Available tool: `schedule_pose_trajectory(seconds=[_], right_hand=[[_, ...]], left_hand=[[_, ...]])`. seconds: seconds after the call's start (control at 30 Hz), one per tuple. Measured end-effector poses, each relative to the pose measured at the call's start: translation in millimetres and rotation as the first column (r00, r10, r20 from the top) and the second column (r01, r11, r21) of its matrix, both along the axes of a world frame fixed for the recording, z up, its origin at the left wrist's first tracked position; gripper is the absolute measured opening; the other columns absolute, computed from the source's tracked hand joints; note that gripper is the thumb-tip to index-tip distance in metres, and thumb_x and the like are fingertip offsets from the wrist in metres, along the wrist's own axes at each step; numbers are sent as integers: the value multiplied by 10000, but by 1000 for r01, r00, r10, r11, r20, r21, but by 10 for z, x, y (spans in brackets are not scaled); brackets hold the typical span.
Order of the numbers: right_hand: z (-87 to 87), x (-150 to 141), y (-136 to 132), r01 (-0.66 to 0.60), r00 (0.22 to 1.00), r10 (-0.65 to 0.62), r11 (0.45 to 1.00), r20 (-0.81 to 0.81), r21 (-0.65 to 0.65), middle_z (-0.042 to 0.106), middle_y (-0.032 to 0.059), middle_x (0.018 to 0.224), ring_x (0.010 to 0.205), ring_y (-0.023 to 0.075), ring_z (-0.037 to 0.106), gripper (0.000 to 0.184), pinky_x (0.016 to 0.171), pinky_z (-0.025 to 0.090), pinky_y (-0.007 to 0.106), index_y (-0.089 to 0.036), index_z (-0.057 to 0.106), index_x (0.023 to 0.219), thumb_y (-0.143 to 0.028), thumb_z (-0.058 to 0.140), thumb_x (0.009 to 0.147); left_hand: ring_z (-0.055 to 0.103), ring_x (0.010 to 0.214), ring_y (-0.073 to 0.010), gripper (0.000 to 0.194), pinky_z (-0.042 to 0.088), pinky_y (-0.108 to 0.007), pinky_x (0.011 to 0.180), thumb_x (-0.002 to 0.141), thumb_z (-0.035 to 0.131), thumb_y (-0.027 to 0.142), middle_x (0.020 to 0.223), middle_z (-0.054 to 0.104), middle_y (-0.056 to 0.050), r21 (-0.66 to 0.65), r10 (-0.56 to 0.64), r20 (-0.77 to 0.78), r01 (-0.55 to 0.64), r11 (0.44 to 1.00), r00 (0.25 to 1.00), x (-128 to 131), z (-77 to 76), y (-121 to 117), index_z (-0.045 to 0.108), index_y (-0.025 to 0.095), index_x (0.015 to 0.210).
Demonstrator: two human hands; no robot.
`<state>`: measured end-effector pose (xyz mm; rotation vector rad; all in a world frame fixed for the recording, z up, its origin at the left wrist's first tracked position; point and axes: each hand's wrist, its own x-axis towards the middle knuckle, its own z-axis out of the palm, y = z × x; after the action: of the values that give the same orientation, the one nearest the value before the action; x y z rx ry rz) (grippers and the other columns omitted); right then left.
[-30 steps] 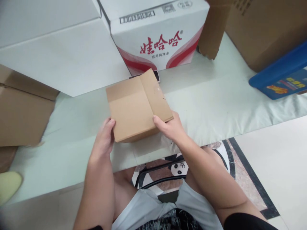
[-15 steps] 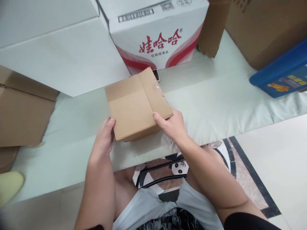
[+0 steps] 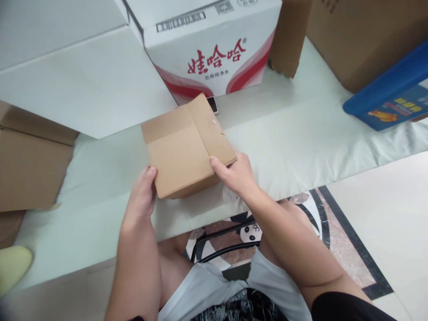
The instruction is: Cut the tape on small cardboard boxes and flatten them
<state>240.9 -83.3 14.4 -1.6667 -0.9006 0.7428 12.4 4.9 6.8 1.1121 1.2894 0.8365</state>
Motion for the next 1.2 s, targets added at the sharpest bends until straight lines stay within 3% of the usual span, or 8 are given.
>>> schedule_pose_trajectory(seconds=[0.43,1.2], right_hand=[[-13,10,-3,-26,1000,26,1000,12,12,751,60,758,760,232,707,322,633,505,320,-179,695,763,-499,660,781],[-13,-2,-7,-35,999,35,999,11,11,757,61,755,746,234,705,330,639,517,325,-182,701,764,-507,646,785]], left_hand=[[623,1141,-287,567,492,-383,959,777,681,631,1133,694,-91,63,-31,-47,34,997,998,-15,-39,4,654,185,1126],[604,1205,-296,531,474,-379,1004,821,642,626,1181,694,-99,104,-36,-52,41,994,998,5,-57,-22,651,191,1124]])
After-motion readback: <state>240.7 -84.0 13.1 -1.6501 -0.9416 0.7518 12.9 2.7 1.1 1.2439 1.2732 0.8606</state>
